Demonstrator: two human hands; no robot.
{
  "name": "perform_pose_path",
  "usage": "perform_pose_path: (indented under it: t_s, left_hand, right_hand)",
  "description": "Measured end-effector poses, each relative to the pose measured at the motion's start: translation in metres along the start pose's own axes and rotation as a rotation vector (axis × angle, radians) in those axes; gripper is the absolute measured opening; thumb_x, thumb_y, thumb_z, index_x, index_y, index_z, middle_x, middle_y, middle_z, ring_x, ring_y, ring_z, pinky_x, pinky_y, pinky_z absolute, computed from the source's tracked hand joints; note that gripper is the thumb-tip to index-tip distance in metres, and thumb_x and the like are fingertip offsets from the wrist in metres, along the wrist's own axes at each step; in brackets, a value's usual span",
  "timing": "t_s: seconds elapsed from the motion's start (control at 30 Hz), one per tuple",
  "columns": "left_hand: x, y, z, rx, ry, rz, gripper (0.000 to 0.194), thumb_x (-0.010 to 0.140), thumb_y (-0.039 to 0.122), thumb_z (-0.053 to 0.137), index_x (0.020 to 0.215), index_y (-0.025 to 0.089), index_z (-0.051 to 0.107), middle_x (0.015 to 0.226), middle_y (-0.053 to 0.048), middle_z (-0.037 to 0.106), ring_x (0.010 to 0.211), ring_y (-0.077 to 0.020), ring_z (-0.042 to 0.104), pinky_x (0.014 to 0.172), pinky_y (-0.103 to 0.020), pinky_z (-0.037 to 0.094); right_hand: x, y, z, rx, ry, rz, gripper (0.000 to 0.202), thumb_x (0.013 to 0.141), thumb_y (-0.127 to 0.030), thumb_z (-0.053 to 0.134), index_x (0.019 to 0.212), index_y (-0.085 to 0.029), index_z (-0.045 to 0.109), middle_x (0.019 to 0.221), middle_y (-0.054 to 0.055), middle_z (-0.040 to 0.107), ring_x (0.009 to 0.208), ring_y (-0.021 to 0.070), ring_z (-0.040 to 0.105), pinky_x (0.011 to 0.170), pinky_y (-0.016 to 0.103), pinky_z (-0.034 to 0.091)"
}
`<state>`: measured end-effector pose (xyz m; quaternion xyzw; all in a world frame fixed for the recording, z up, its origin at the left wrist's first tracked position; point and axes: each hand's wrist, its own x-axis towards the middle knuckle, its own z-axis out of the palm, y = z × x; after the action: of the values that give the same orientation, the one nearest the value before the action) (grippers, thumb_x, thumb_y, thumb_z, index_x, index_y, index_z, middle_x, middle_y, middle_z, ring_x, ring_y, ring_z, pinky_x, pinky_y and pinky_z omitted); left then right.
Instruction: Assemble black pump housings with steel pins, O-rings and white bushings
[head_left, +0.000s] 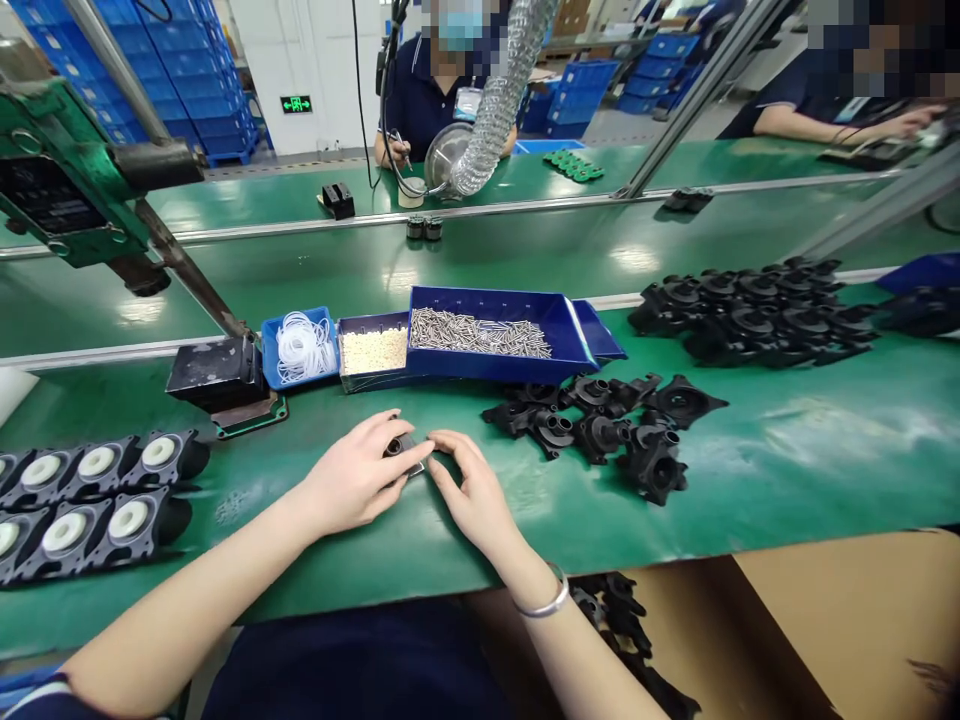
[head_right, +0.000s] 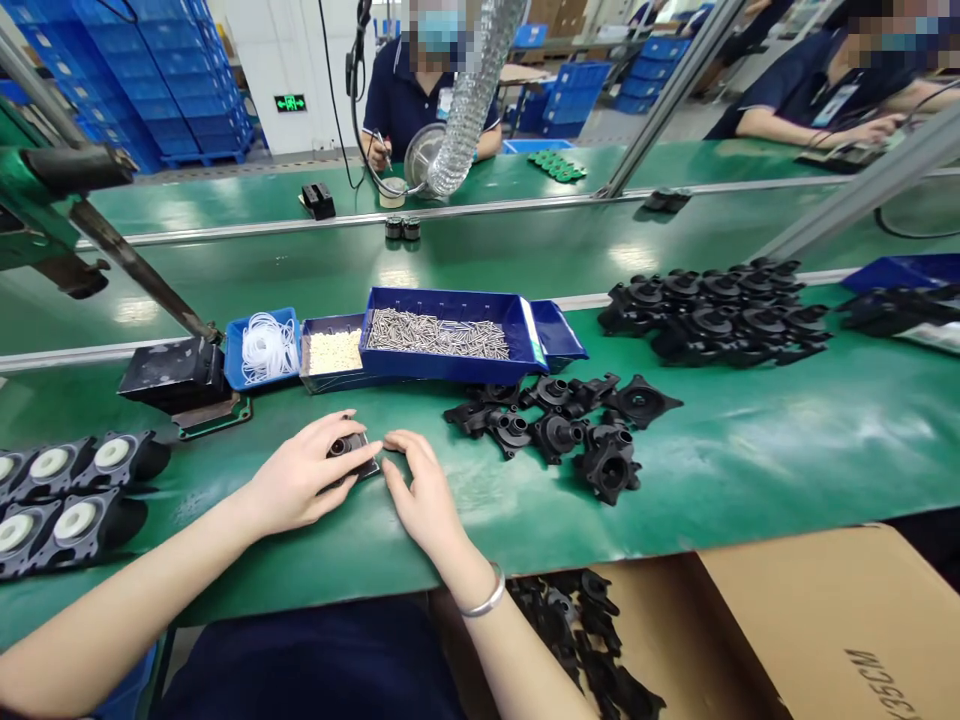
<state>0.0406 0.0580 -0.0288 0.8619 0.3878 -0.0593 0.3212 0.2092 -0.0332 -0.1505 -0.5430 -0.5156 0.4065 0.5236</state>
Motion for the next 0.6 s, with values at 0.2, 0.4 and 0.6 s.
perform_pose_path:
  t_s: [0.2,0.4,0.6]
  left_hand:
    - [-0.002,-0.002,0.003,0.328,0.070,0.111,0.056,0.087,0.036,0.045,0.141,0.050,0.035,0.142,-0.002,0.053,0.140,-0.0164,0.049,0.124,-0.044,0.057]
    - [-0.003,-0.004,0.009,0.571,0.100,0.177,0.065,0.087,0.034,0.046,0.146,0.049,0.023,0.145,-0.001,0.049,0.132,-0.0144,0.054,0.110,-0.036,0.065]
    - [-0.005,0.007,-0.002,-0.066,0.032,-0.215,0.049,0.087,0.050,0.043,0.136,0.054,0.040,0.142,0.004,0.051,0.130,-0.0093,0.057,0.115,-0.030,0.061]
  right_hand:
    - [0.001,-0.001,0.000,0.012,0.009,-0.001,0.023,0.097,-0.014,0.054,0.120,-0.016,0.059,0.120,0.011,0.059,0.117,0.0172,0.055,0.105,0.033,0.045]
    - [0.001,0.003,0.001,0.010,0.016,-0.007,0.022,0.098,-0.016,0.055,0.119,-0.018,0.059,0.118,0.008,0.060,0.114,0.0158,0.056,0.103,0.031,0.046]
    - [-0.003,0.009,0.000,0.027,-0.025,0.003,0.019,0.100,-0.020,0.054,0.118,-0.020,0.061,0.119,0.007,0.060,0.116,0.0162,0.056,0.103,0.033,0.046]
